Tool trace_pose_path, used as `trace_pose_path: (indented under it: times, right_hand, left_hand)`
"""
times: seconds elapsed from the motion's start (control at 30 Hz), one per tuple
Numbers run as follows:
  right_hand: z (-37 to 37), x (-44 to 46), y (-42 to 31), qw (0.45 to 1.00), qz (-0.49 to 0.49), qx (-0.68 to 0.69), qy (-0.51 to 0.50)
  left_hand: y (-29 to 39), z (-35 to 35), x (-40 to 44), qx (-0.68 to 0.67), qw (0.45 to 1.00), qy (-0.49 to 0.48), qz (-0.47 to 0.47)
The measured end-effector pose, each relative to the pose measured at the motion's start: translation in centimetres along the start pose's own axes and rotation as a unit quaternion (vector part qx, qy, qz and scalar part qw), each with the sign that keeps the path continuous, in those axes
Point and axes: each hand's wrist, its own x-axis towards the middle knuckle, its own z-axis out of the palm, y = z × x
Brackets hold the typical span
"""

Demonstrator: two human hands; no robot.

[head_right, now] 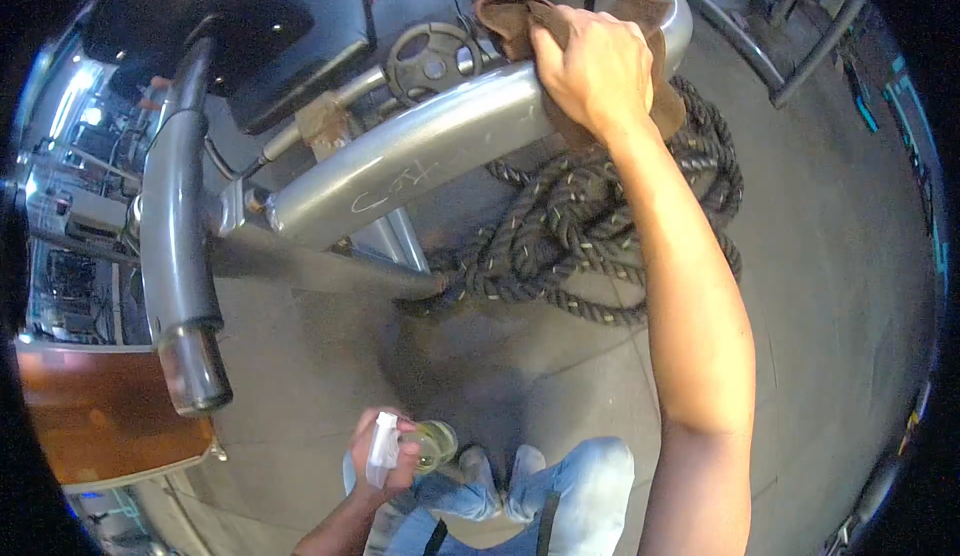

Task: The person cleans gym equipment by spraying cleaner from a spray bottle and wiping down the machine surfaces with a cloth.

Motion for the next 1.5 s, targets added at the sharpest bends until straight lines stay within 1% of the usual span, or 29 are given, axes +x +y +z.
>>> trace_pose_path:
  times: [0.03,0.13,0.17,0.2,0.3,0.4,0.43,0.47,0.5,0.57,0.6,0.63,0.67,0.7,0.8,0.83,0.93,1.03,1.13,1.17,1.2,1.27,1.3,1.33,1.37,1.4,1.43,1.47,1.5]
  right_hand:
    - [0.0,0.2,0.2,1.0,0.009,0.012,-0.001]
    - [-0.2,-0.1,-0.6,0.999,0.035,0.029,-0.003]
    - [-0.4,-0.1,-0.8,0.999,0.041,0.03,-0.005]
    - [-0.3,-0.1,-0.5,0.999,0.024,0.027,0.01]
    - [-0.2,-0.1,-0.4,0.999,0.025,0.025,0.004]
    - [-0.5,-0.3,-0.4,0.999,-0.011,0.042,-0.001]
    - [-0.1,-0.2,-0.1,0.999,-0.002,0.042,-0.001]
    - [0.3,-0.4,0.2,0.999,-0.031,0.026,0.025]
    - [-0.2,-0.6,-0.5,0.999,-0.017,0.016,0.041]
    - [-0.5,-0.7,-1.0,0.999,-0.017,0.03,0.021]
    - [-0.4,-0.8,-0.9,0.998,-0.025,0.031,0.044]
    - [-0.1,-0.9,-0.3,0.998,-0.038,0.031,0.041]
    - [-0.7,-0.6,-0.6,0.998,-0.04,0.039,0.014]
    - [-0.9,-0.6,-0.7,0.998,-0.034,0.056,0.009]
    - [-1.4,-0.1,-0.6,0.996,-0.032,0.086,-0.017]
    - [-1.4,0.0,-0.2,0.995,-0.033,0.09,-0.031]
    - [-1.5,0.0,0.2,0.991,-0.049,0.112,-0.047]
    - [-1.5,-0.1,0.0,0.994,-0.034,0.093,-0.041]
    - [-1.4,-0.5,-1.0,0.997,-0.01,0.078,-0.027]
    - [-1.3,-0.4,-1.6,0.998,-0.02,0.055,-0.02]
    - [-1.5,-0.2,-2.7,0.998,-0.013,0.034,-0.042]
    - [-1.4,-0.6,-3.8,0.999,-0.03,0.014,-0.014]
    - [-1.0,-0.8,-3.5,0.999,-0.04,0.008,0.002]
    - [-0.6,-0.9,-3.0,0.998,-0.047,0.0,0.029]
    - [-0.5,-1.0,-3.1,0.998,-0.039,-0.003,0.04]
    - [-0.1,-1.1,-3.0,0.996,-0.052,-0.027,0.069]
    - [-0.2,-1.3,-3.2,0.998,-0.023,-0.035,0.049]
    - [0.7,-1.4,-2.6,0.996,-0.04,-0.022,0.078]
    - [-3.5,-0.6,-5.5,0.993,0.061,0.049,-0.093]
  left_hand:
    - [-1.4,0.3,0.1,0.02,0.999,0.02,0.038]
    - [-3.5,0.5,0.3,0.013,0.995,0.08,0.056]
    - [-4.1,0.8,0.5,0.023,0.99,0.107,0.09]
    - [-4.7,1.0,0.6,0.027,0.987,0.123,0.1]
    - [-4.8,1.7,1.4,0.041,0.982,0.144,0.112]
    - [-3.0,1.5,4.0,0.035,0.985,0.127,0.112]
    - [-2.9,1.4,5.1,0.019,0.99,0.105,0.09]
    - [-2.7,1.5,7.2,0.023,0.989,0.09,0.113]
    - [-2.5,1.4,8.9,0.03,0.989,0.072,0.128]
    - [-1.2,0.9,10.9,0.018,0.992,0.031,0.117]
    - [-0.9,0.7,11.7,0.016,0.993,0.015,0.117]
    - [-0.7,0.6,12.7,0.016,0.992,0.001,0.124]
    - [-0.5,0.4,13.8,0.016,0.991,-0.009,0.135]
    - [-0.3,0.0,14.6,0.049,0.988,-0.029,0.144]
    - [0.0,-0.6,15.7,0.056,0.992,-0.072,0.084]
    - [0.3,-0.7,16.2,0.075,0.99,-0.086,0.086]
    - [0.5,-0.7,17.3,0.098,0.986,-0.108,0.084]
    - [-0.2,0.3,17.8,0.077,0.986,-0.107,0.105]
    - [-0.3,1.2,17.6,0.08,0.979,-0.092,0.161]
    - [-0.5,1.6,17.1,0.053,0.984,-0.075,0.154]
    - [-1.1,1.6,16.4,0.047,0.984,-0.064,0.16]
    - [-2.1,2.4,14.9,0.024,0.984,-0.027,0.176]
    - [-1.3,2.7,14.6,0.055,0.98,0.001,0.191]
    - [-0.7,3.0,14.5,0.01,0.986,0.02,0.165]
    - [-0.5,3.3,14.3,0.016,0.982,0.041,0.183]
    - [-0.4,3.5,14.0,0.024,0.978,0.06,0.2]
    - [-0.1,3.6,13.9,0.048,0.97,0.073,0.229]
    - [0.2,3.6,13.5,0.075,0.961,0.085,0.252]
    - [0.6,3.8,13.0,0.05,0.964,0.1,0.24]
